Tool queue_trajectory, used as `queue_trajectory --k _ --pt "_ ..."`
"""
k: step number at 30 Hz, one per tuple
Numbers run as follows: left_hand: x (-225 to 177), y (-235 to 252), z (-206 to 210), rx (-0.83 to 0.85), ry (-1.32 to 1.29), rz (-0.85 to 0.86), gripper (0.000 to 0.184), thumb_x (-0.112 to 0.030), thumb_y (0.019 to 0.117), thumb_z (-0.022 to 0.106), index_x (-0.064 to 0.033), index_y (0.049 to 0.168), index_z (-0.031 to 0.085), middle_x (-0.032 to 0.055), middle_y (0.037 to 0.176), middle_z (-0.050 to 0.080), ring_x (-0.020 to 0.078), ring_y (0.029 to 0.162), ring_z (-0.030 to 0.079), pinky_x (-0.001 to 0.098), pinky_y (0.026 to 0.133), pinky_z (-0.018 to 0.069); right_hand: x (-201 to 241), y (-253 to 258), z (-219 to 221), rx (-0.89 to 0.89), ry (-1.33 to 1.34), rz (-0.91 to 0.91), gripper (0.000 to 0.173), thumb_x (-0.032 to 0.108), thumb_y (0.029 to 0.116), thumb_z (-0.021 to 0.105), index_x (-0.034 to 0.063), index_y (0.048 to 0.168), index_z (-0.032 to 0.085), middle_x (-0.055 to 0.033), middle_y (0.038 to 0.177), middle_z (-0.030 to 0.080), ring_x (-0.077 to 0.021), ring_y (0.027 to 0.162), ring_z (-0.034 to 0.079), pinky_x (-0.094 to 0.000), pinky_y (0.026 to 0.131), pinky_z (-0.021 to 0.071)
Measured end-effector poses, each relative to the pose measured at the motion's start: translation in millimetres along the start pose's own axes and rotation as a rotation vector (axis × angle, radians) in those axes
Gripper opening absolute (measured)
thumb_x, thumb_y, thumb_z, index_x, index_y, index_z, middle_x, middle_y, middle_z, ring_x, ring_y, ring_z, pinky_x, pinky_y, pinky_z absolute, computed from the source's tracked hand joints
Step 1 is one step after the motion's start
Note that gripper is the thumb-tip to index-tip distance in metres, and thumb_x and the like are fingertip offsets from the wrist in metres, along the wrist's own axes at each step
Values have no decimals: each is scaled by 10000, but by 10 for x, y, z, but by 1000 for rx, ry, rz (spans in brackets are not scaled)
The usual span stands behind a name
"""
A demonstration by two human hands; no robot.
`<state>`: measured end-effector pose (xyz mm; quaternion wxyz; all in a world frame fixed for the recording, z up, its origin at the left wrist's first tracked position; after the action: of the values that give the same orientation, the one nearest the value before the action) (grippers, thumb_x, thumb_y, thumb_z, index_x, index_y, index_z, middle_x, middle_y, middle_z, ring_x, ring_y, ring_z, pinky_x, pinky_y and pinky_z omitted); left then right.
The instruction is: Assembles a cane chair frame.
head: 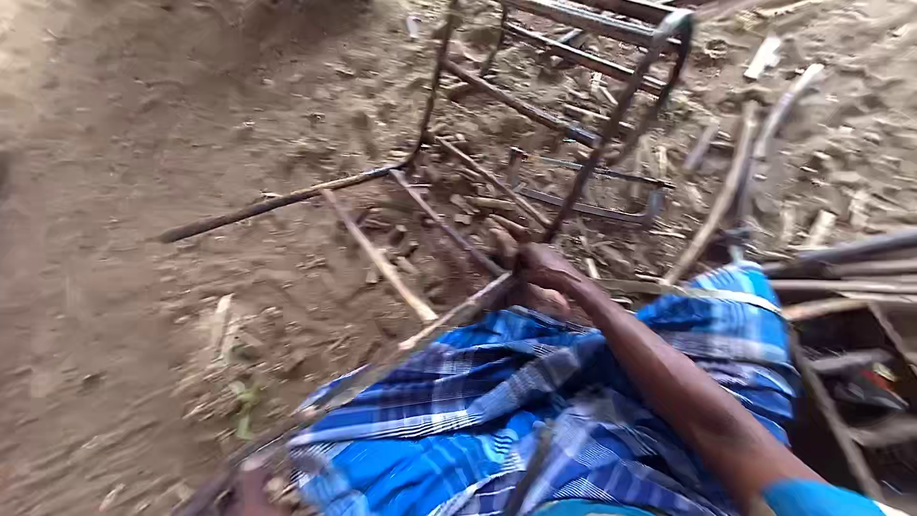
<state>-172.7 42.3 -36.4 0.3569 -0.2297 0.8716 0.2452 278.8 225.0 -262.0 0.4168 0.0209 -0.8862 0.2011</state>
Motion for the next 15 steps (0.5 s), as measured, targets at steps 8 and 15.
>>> queue_trajectory --k 8,15 --pt "193 -35 -47 -238 -37 -78 230 -47 876 781 -53 1084 684 45 1017 734 144 835 719 356 777 635 1146 -81 7 -77 296 -231 488 67 940 709 148 1399 567 -100 1150 719 -262 979 718 -538 870 600" --pt "213 -113 10 -247 -144 -124 220 -50 868 779 -76 1068 690 29 1076 709 135 879 706 327 794 630 3197 -393 1175 401 559 -746 184 165 993 614 90 1078 758 -14 851 721 -115 678 655 -316 620 579"
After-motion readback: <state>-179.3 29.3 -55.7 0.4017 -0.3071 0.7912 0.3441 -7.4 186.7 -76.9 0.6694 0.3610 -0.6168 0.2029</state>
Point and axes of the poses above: each hand's wrist, its own y-axis towards the middle knuckle, its own z-axis out of the palm, x = y × z, the point moved 8 cm from there along y, towards the middle knuckle
